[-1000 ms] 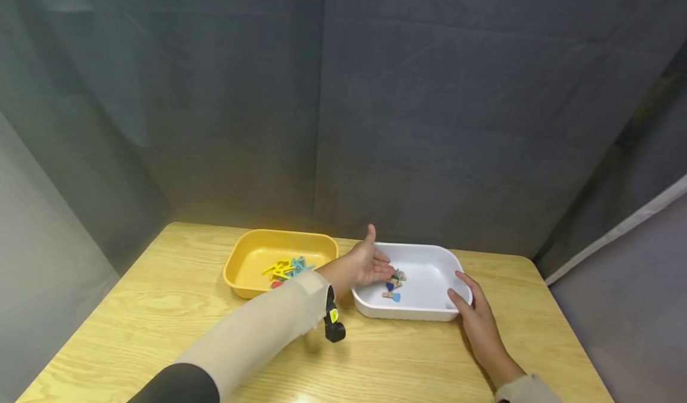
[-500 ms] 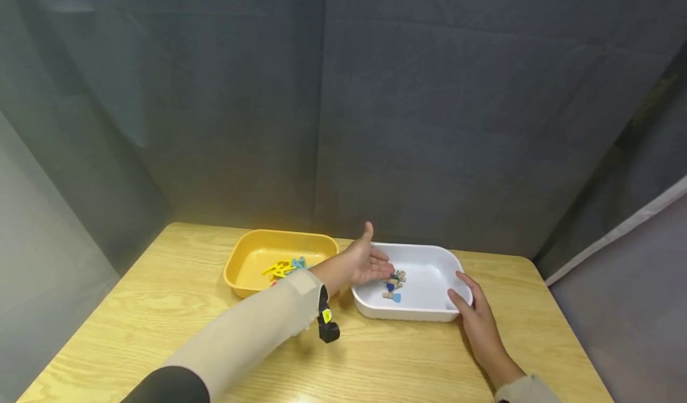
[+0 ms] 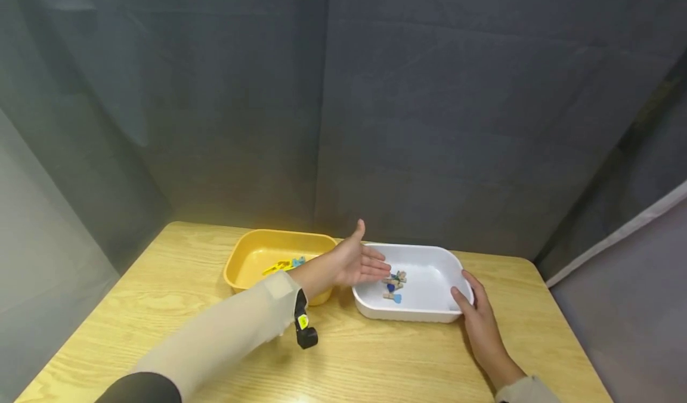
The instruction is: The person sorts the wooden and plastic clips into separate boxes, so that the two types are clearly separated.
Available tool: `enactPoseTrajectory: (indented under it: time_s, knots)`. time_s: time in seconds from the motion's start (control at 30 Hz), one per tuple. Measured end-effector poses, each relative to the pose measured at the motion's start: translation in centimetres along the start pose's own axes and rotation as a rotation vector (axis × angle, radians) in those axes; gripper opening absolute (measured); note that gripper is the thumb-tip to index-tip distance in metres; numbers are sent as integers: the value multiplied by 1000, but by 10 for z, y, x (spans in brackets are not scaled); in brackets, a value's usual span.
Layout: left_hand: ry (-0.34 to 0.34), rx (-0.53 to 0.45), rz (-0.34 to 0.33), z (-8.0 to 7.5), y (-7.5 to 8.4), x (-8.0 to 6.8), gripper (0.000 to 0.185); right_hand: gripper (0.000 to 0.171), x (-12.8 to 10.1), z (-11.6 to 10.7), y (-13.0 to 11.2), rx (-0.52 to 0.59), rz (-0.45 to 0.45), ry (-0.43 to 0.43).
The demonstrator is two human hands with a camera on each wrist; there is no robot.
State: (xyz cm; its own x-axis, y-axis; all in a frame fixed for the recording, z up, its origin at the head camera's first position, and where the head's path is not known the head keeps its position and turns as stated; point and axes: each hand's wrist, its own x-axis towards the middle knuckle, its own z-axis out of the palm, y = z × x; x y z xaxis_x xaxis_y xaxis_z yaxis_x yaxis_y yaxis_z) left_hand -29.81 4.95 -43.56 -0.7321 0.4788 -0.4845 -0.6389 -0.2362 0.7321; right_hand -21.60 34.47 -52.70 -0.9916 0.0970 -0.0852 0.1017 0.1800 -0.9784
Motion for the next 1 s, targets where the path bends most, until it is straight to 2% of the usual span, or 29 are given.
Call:
enactPoseTrajectory:
  time_s: [0.17,0.37,0.53,0.63,0.8,0.9,1.0]
  knots:
    - [-39,70,1,-3,-1,-18,116,71,0,0,-3,26,12,-3]
    - [-45,164,28,-12,-2,-35,115,76,0,0,-5,-45,23,7]
    - [-49,224,53,-21,0,-48,115,80,-4,1,-9,-108,-6,10]
    - [-58,252,72,-26,0,-55,114,83,-8,0,-12,-183,-56,20]
    - [-84,316,131,-31,0,-69,109,76,-16,-3,-22,-430,-221,70]
    - [-81,392,173,-35,1,-78,106,72,-21,0,-32,-567,-310,91]
    - [-59,472,211,-40,2,-86,105,69,-28,8,-43,-642,-363,72]
